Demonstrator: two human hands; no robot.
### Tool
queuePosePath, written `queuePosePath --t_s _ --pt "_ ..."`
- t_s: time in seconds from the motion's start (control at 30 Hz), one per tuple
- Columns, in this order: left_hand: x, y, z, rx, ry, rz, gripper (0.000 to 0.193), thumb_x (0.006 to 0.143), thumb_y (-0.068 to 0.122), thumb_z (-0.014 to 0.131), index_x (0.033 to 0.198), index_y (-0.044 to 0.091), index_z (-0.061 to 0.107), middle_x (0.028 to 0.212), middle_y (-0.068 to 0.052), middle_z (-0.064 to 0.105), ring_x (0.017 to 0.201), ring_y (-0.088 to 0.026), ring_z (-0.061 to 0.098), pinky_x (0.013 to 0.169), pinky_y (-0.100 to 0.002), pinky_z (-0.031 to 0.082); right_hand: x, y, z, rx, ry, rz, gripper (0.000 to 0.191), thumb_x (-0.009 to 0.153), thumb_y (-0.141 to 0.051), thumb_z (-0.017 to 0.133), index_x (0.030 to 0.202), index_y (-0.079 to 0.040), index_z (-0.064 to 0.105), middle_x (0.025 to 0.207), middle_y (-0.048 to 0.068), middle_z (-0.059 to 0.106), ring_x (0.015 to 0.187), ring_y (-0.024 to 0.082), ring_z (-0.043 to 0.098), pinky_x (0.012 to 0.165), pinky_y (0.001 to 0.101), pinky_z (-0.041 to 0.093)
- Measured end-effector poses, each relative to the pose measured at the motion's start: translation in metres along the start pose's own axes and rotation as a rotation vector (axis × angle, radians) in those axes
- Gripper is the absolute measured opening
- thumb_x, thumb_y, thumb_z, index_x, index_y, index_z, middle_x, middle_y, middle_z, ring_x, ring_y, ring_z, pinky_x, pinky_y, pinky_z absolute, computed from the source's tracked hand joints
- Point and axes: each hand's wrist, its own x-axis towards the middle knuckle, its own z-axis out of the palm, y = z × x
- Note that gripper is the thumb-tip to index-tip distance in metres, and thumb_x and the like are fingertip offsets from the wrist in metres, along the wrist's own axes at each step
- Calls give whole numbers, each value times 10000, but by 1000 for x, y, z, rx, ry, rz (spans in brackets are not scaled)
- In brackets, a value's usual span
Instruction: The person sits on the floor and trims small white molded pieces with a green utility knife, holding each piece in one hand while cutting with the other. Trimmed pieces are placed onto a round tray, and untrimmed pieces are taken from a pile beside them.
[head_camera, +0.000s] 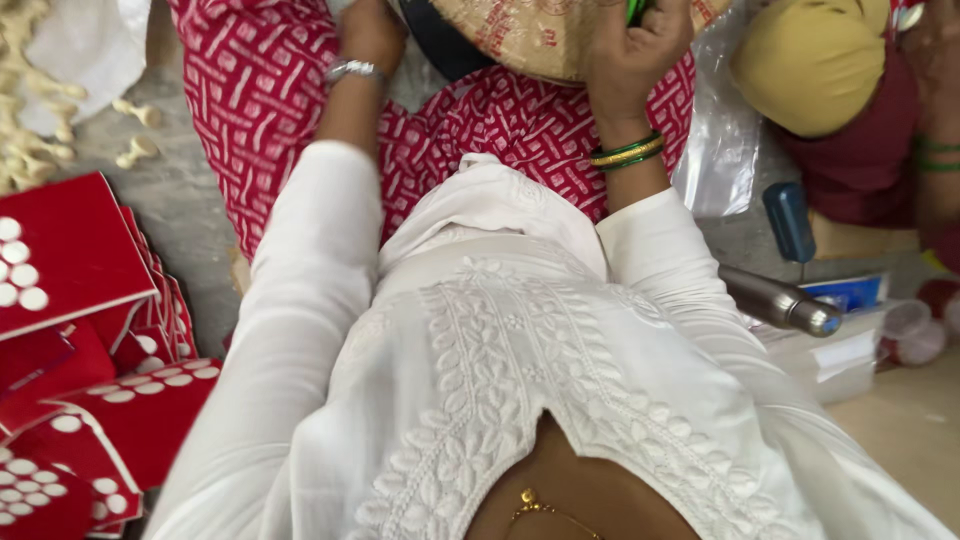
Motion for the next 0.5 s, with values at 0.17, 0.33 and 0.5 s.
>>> queuePosePath --t_s 0.17,0.33,0.5 --pt "-17 25 -85 -720 -102 -197 217 979 -50 810 910 -88 608 763 -144 601 676 -172 646 592 -306 646 0 1 1 -40 37 15 290 987 41 765 918 -28 493 780 -49 478 639 58 436 523 228 328" --pt "-60 82 -134 -1230 -267 -122 110 1023 -3 719 1123 -46 704 1043 -133 762 851 -191 773 745 -308 687 -7 -33 16 171 -86 127 255 1045 36 743 946 -25 516 826 19 601 694 103 589 595 268 468" --pt "-74 118 -128 -1416 -395 -155 164 1114 70 640 1152 -77 701 1094 -151 768 955 -208 782 872 -348 699 -20 -109 36 294 -446 349 199 1078 -74 795 927 6 693 781 19 659 539 71 541 472 218 388"
